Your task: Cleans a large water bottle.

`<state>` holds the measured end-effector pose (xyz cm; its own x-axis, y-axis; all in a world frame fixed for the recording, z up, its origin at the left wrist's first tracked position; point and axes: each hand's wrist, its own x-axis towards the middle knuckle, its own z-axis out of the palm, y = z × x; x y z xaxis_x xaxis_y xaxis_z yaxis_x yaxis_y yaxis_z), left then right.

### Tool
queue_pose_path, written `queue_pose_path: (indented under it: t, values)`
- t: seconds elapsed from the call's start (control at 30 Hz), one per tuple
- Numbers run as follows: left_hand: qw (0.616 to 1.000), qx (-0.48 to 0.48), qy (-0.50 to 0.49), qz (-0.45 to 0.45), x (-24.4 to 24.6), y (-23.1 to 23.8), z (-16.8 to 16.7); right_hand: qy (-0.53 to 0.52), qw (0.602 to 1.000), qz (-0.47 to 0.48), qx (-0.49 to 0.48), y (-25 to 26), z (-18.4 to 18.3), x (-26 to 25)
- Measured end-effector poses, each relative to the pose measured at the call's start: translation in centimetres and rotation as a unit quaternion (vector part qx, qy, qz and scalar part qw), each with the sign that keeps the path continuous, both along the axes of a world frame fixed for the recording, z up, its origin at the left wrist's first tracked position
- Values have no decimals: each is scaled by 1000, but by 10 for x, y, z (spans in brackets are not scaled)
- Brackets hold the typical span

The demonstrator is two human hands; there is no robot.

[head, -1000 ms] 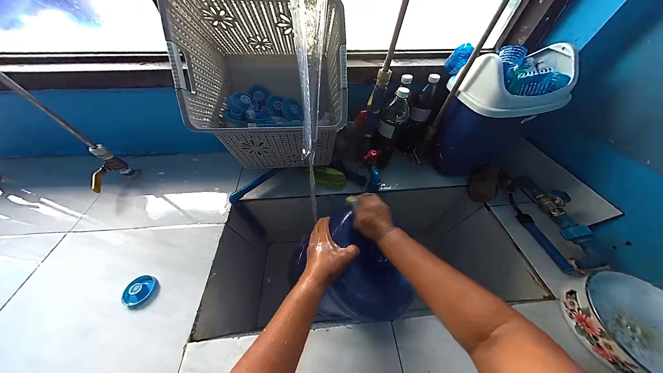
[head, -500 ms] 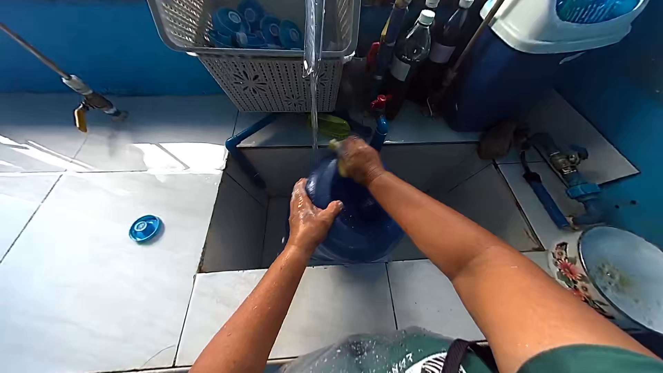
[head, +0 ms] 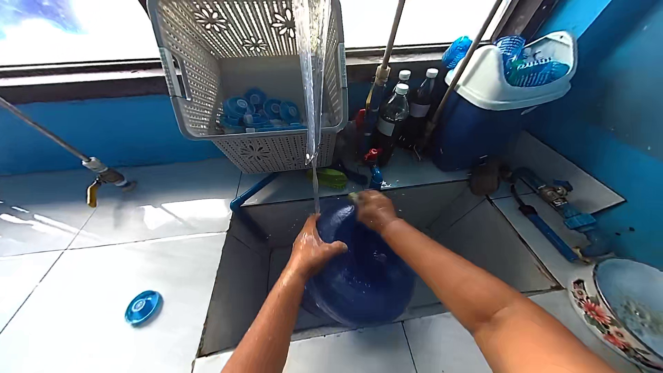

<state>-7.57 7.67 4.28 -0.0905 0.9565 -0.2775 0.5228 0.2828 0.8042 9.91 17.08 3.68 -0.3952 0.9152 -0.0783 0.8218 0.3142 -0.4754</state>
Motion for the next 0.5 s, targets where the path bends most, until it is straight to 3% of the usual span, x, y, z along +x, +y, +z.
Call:
queue_pose_path:
  t: [0.1,0.13,0.2,0.3,0.4,0.5]
  values:
    - [998,48,11,47,1,-15,-4,-17,969,241,42,-15,26,-67]
    - [997,45,6,60,-1,-24,-4,-5,964,266,12,-6,28,-75]
    - [993,41,-30,109,-2,-44,-10,10,974,202,-105,34,17,-69]
    - [960,115,-109,230,-9,-74,-24,180,954,91,-222,62,-17,-13]
    - [924,155,-121,329,-34,-97,-34,391,904,-21,-170,-15,-69,22]
    - [907,158,-49,386,-50,-108,-38,485,861,-72,-138,-117,-89,7]
